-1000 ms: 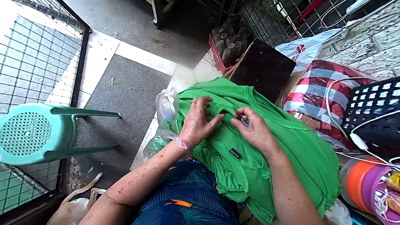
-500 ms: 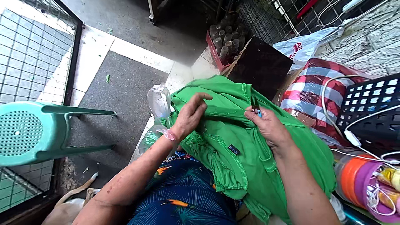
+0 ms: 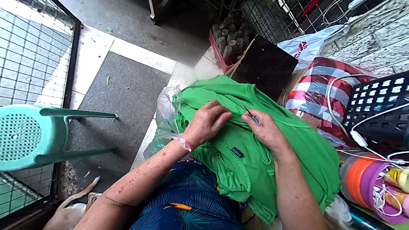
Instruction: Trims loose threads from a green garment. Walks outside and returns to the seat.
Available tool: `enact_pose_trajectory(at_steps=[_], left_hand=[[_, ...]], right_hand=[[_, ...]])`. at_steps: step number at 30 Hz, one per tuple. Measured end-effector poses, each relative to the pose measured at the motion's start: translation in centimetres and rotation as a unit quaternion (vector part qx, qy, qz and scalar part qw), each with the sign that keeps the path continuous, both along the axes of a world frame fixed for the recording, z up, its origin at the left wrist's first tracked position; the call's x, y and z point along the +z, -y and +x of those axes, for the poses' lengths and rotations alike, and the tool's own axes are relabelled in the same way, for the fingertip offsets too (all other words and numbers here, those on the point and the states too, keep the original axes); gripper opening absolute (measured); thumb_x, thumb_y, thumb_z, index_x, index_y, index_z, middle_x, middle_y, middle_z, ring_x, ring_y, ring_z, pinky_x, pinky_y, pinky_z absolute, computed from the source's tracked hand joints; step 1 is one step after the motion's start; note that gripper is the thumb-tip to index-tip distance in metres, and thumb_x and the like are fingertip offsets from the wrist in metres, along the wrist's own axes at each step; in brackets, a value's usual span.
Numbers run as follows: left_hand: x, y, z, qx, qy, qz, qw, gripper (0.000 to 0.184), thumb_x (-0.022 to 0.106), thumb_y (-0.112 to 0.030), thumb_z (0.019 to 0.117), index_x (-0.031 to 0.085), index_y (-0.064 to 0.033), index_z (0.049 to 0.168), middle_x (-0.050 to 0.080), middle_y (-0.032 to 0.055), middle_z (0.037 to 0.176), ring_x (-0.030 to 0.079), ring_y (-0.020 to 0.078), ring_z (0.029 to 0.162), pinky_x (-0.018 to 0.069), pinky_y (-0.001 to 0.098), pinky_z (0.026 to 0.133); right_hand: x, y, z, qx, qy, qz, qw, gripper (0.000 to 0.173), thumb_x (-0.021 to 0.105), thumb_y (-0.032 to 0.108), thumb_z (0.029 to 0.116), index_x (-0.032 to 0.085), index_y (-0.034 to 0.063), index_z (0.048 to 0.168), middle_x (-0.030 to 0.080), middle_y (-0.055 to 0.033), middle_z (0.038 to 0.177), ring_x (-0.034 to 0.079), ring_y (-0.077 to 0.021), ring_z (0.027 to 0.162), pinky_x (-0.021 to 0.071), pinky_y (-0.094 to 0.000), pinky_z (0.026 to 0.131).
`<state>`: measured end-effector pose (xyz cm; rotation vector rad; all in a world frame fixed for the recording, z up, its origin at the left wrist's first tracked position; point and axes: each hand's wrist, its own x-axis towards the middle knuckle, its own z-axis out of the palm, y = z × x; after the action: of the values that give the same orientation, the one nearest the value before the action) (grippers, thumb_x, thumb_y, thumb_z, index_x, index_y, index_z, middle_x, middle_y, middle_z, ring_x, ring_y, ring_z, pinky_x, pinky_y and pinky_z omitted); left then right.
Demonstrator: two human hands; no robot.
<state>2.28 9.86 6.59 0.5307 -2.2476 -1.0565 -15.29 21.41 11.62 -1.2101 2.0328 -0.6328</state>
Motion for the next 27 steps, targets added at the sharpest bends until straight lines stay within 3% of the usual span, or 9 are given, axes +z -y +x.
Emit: enact_pose_trajectory(at_steps=[2, 4, 8, 13, 17, 19, 22, 25, 27], left_hand=[[-1.2, -0.2, -0.5, -0.014, 0.054, 0.034, 0.998, 0.031, 0.073, -0.03, 0.0914, 0.075, -0.0019, 0.105, 0.067, 0.0145, 0.096, 0.065, 0.0256, 0.085, 0.0539, 0.0427, 0.077], [-1.8, 0.0, -0.8, -0.008, 0.058, 0.091, 0.994, 0.017, 0.08, -0.022, 0.087, 0.079, -0.0058, 0.094, 0.068, 0.0107, 0.092, 0.065, 0.021, 0.083, 0.0537, 0.0402, 0.076], [-2.0, 2.1, -0.1, -0.014, 0.054, 0.264, 0.963, 0.009, 0.073, -0.012, 0.0924, 0.076, -0.0041, 0.089, 0.07, -0.0002, 0.085, 0.064, 0.0022, 0.081, 0.0525, 0.0232, 0.079], [-2.3, 2.4, 1.2, 0.033, 0.005, 0.399, 0.916, 0.008, 0.065, -0.005, 0.0973, 0.072, -0.0023, 0.093, 0.072, -0.0035, 0.08, 0.069, 0.001, 0.074, 0.0589, 0.0208, 0.076], [-2.7, 2.1, 1.4, 0.012, 0.017, 0.269, 0.963, 0.01, 0.07, -0.011, 0.0948, 0.078, -0.005, 0.095, 0.072, -0.0013, 0.089, 0.066, -0.0003, 0.084, 0.0545, 0.0191, 0.081], [-2.6, 1.9, 1.4, 0.0, 0.022, 0.171, 0.985, 0.011, 0.073, -0.013, 0.0925, 0.08, -0.0049, 0.095, 0.074, 0.005, 0.094, 0.067, 0.0075, 0.092, 0.0529, 0.0256, 0.088], [-2.0, 1.3, 0.8, 0.002, 0.062, 0.085, 0.994, 0.015, 0.078, -0.02, 0.0891, 0.08, -0.007, 0.097, 0.071, 0.0084, 0.092, 0.068, 0.0173, 0.084, 0.0557, 0.036, 0.077], [-1.5, 0.9, 0.1, 0.009, 0.088, 0.063, 0.994, 0.011, 0.077, -0.018, 0.0893, 0.079, -0.0071, 0.089, 0.07, 0.0101, 0.088, 0.067, 0.022, 0.081, 0.0535, 0.0422, 0.074], [-1.7, 1.4, 0.1, 0.002, 0.085, 0.096, 0.992, 0.013, 0.075, -0.018, 0.0906, 0.079, -0.0063, 0.088, 0.072, 0.0086, 0.087, 0.068, 0.0186, 0.082, 0.0538, 0.0406, 0.076]], right_hand=[[0.2, 0.2, 0.1, -0.001, -0.004, 0.021, 1.0, 0.022, 0.054, 0.014, 0.1073, 0.063, -0.0017, 0.094, 0.053, -0.008, 0.074, 0.049, -0.0148, 0.066, 0.0409, -0.034, 0.062], [0.1, 0.3, 0.4, -0.002, -0.009, 0.029, 1.0, 0.024, 0.054, 0.015, 0.1076, 0.063, -0.0025, 0.094, 0.055, -0.0097, 0.076, 0.051, -0.0179, 0.068, 0.0423, -0.0373, 0.064], [0.3, 0.1, 0.4, -0.027, -0.005, 0.035, 0.999, 0.024, 0.053, 0.015, 0.1081, 0.065, -0.0036, 0.099, 0.056, -0.0123, 0.078, 0.052, -0.0209, 0.07, 0.0432, -0.0407, 0.066], [-0.2, 0.2, 0.6, -0.053, -0.045, 0.03, 0.997, 0.02, 0.059, 0.015, 0.1051, 0.064, -0.003, 0.099, 0.057, -0.0131, 0.078, 0.054, -0.0234, 0.069, 0.0445, -0.0438, 0.065], [-0.3, 0.2, 0.7, -0.055, -0.066, 0.029, 0.996, 0.018, 0.062, 0.015, 0.1035, 0.064, -0.0021, 0.099, 0.058, -0.0135, 0.079, 0.055, -0.024, 0.07, 0.0451, -0.0445, 0.065], [-0.5, 0.2, 0.8, -0.052, -0.075, 0.014, 0.996, 0.016, 0.066, 0.012, 0.1003, 0.065, -0.0042, 0.101, 0.063, -0.0191, 0.091, 0.061, -0.0297, 0.081, 0.049, -0.0489, 0.073], [-0.9, 0.1, 1.0, -0.028, -0.104, -0.061, 0.992, 0.021, 0.072, 0.0, 0.0921, 0.065, -0.008, 0.11, 0.064, -0.025, 0.111, 0.065, -0.0365, 0.098, 0.0539, -0.0517, 0.084], [-1.6, 0.2, 1.3, 0.046, -0.146, -0.184, 0.971, 0.027, 0.064, -0.017, 0.082, 0.068, -0.0079, 0.108, 0.068, -0.0236, 0.106, 0.069, -0.0338, 0.09, 0.0573, -0.0461, 0.077], [-1.8, 0.1, 1.1, 0.089, -0.122, -0.187, 0.971, 0.03, 0.062, -0.016, 0.0822, 0.069, -0.0051, 0.109, 0.071, -0.0193, 0.096, 0.07, -0.0312, 0.085, 0.0573, -0.0467, 0.074]])
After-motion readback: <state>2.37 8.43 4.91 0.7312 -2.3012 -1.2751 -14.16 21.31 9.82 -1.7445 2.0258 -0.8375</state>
